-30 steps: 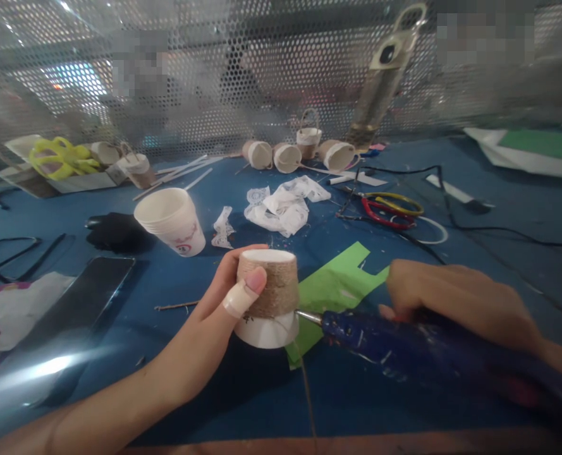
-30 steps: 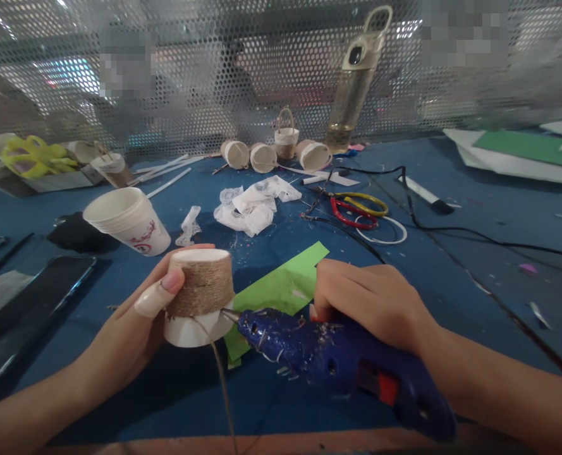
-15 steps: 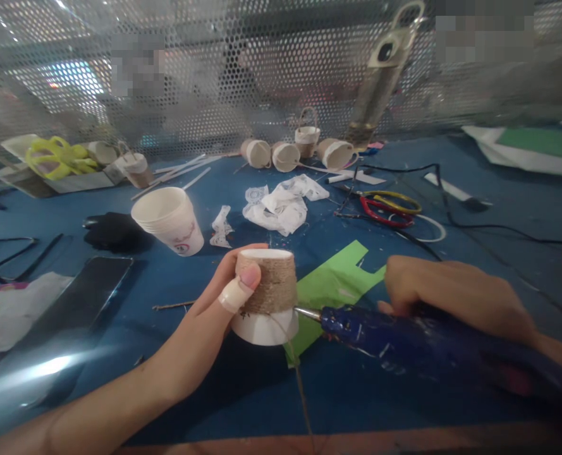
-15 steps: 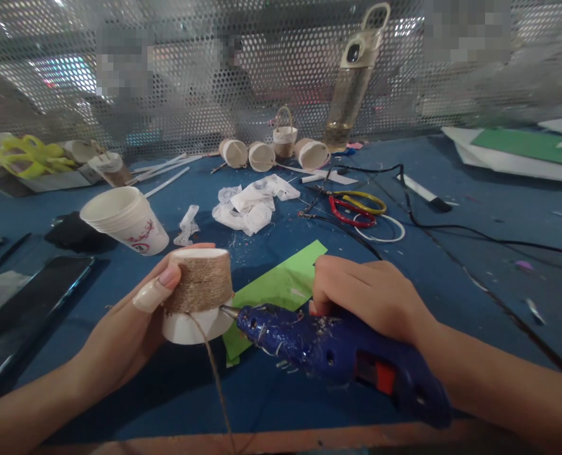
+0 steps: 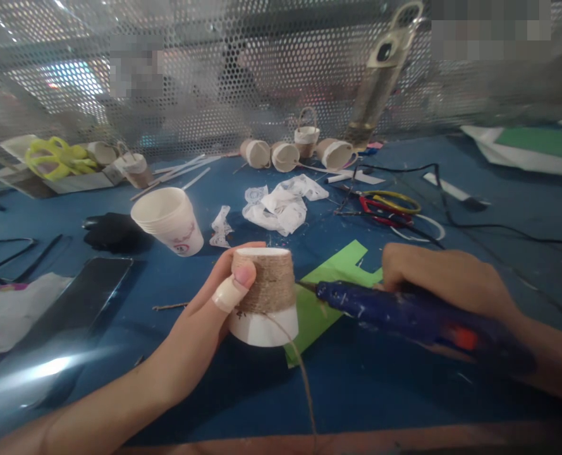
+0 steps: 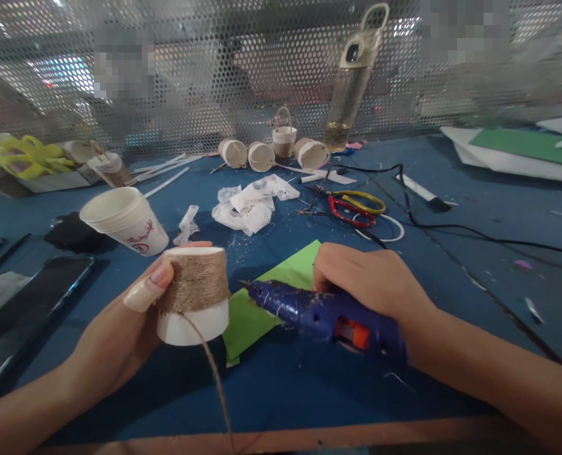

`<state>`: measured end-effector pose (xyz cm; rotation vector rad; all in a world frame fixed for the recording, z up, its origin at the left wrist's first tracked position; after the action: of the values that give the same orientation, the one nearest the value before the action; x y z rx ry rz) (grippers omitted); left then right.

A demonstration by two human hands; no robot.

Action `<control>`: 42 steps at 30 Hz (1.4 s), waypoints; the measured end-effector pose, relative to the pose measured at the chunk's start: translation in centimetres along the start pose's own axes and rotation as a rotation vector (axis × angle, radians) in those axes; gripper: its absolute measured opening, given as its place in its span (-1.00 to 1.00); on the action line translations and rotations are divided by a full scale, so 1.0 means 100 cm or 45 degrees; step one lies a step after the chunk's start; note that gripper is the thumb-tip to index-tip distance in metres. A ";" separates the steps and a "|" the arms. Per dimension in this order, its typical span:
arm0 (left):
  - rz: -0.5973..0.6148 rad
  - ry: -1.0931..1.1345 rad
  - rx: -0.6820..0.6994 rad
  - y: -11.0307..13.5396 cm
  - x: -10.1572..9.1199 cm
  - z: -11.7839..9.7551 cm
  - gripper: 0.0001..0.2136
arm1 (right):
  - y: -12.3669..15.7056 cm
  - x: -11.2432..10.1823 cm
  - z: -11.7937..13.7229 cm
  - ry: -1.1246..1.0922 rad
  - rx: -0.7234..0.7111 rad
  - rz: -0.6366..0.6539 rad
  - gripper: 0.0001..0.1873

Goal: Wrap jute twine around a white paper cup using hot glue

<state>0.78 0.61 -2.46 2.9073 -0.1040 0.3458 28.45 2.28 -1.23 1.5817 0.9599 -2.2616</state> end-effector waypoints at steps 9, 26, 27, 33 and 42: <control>0.020 -0.016 0.020 0.000 -0.002 0.000 -0.45 | -0.016 0.019 -0.031 -0.194 0.086 0.194 -0.80; 0.317 -0.151 -0.030 -0.005 0.001 0.005 -0.60 | -0.021 -0.002 -0.027 -0.326 -0.098 0.094 -0.72; 0.295 -0.160 -0.007 -0.005 0.002 0.004 -0.61 | -0.019 -0.005 -0.018 -0.353 -0.137 0.025 -0.78; 0.109 -0.119 0.212 -0.005 0.016 -0.007 -0.60 | -0.006 -0.003 0.042 -0.963 0.191 0.464 -0.78; 0.042 -0.037 0.291 -0.006 0.016 0.001 -0.57 | -0.013 0.001 0.056 -1.664 0.522 0.909 -0.75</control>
<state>2.44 1.11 -2.30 3.1407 -0.1248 0.3417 23.55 -0.21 0.34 0.1424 -0.3680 -2.2403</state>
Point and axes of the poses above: each hand's wrist, its own y-axis away from the middle knuckle, its own x-axis out of the palm, z = x × y, the point moved 2 cm from there along -y, towards the middle knuckle, and after that the axes turned 4 degrees about x, right-handed, at the moved point
